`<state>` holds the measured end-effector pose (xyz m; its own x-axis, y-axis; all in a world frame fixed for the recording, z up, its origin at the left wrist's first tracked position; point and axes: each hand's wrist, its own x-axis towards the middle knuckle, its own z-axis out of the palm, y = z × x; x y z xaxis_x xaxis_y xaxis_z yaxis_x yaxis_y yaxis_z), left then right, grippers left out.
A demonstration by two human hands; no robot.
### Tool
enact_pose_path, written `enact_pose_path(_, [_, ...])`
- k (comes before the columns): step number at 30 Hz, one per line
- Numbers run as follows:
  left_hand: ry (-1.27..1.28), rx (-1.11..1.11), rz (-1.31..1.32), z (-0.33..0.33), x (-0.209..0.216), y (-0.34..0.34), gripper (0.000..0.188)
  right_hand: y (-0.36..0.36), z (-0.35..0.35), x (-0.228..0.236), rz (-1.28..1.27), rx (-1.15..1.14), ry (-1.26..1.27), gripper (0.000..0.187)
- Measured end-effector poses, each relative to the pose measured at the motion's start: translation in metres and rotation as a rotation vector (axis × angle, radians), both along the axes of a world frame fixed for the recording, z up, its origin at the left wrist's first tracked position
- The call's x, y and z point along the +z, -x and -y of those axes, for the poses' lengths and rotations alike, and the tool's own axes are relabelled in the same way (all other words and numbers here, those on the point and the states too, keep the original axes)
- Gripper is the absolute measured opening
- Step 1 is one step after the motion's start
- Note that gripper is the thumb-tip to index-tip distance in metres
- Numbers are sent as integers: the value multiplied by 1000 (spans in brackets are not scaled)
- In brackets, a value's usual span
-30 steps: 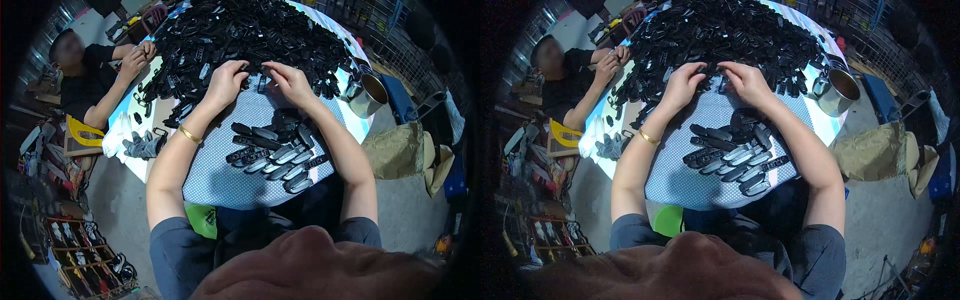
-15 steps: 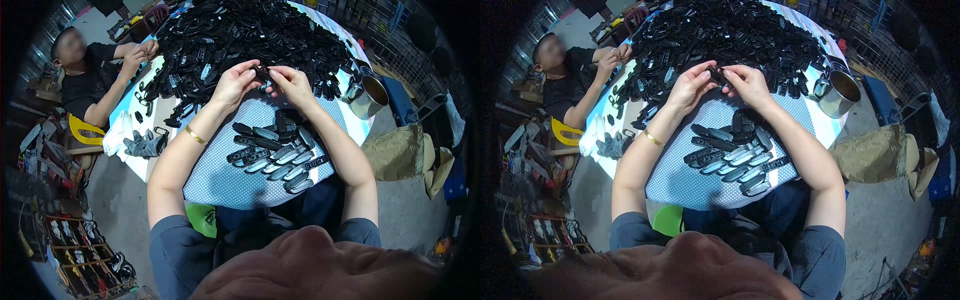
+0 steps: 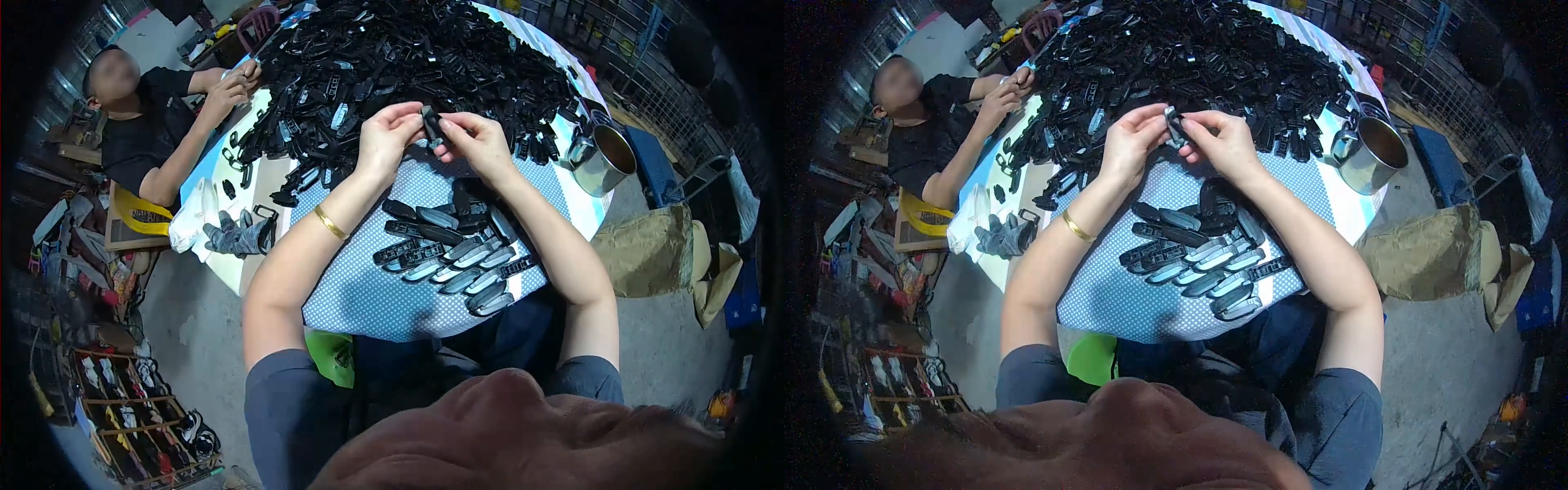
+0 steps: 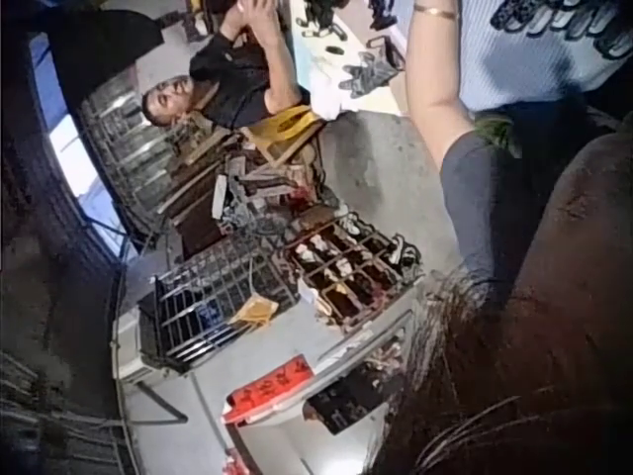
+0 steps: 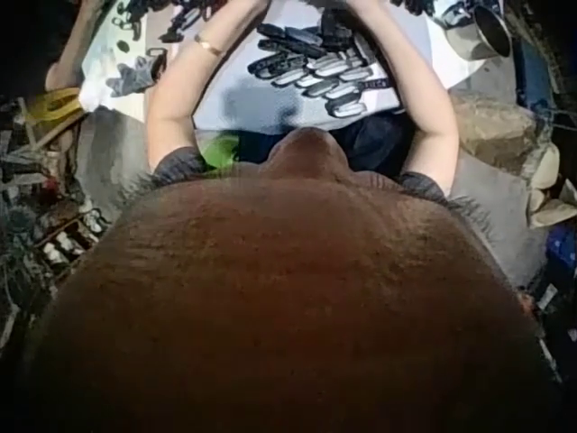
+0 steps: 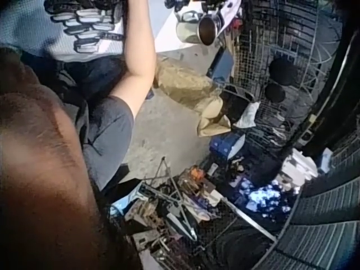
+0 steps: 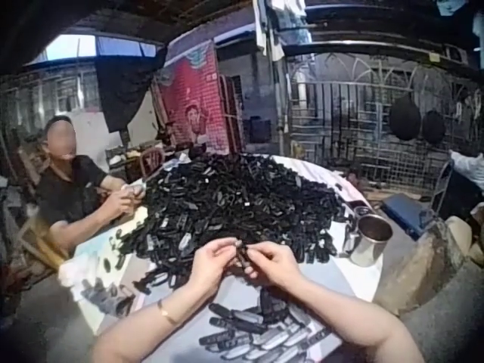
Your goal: Inspecting and sorting small black hardware components on a table.
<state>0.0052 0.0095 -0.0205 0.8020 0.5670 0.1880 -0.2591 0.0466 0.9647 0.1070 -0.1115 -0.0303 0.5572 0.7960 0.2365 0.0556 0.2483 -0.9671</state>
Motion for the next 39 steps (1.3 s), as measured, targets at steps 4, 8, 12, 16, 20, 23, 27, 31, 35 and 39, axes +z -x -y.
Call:
enact_pose_path(4, [152, -17, -41, 2, 1, 2, 30, 7, -2, -2, 182, -125, -82, 17])
enact_pose_path(8, [129, -83, -92, 12, 14, 9, 34, 0, 2, 2, 497, -263, -91, 18])
enact_pose_path(12, [-75, -120, -40, 9, 14, 9, 35, 3, 3, 5, 312, -146, -140, 22])
enact_pose_path(16, [-44, -141, -20, 8, 14, 8, 33, 3, 2, 4, 125, -113, -127, 20])
enact_pose_path(20, [-210, -85, -71, 6, 11, 6, 30, 4, 3, 4, 179, -119, -114, 20])
enact_pose_path(23, [-270, -80, -86, 4, 13, 8, 31, 0, 1, 1, 286, -159, -101, 18])
enact_pose_path(27, [-74, -118, -57, 8, 10, 8, 32, 1, 0, -1, 557, -294, -110, 14])
enact_pose_path(31, [-39, -84, -49, 14, 18, 9, 32, 2, -1, -3, 694, -347, -56, 19])
enact_pose_path(35, [-150, -152, 15, 3, 23, 9, 27, -6, 2, 0, 468, -88, 137, 29])
enact_pose_path(39, [-228, -245, 42, 2, 30, 15, 24, 0, 8, 7, 569, -17, 127, 25])
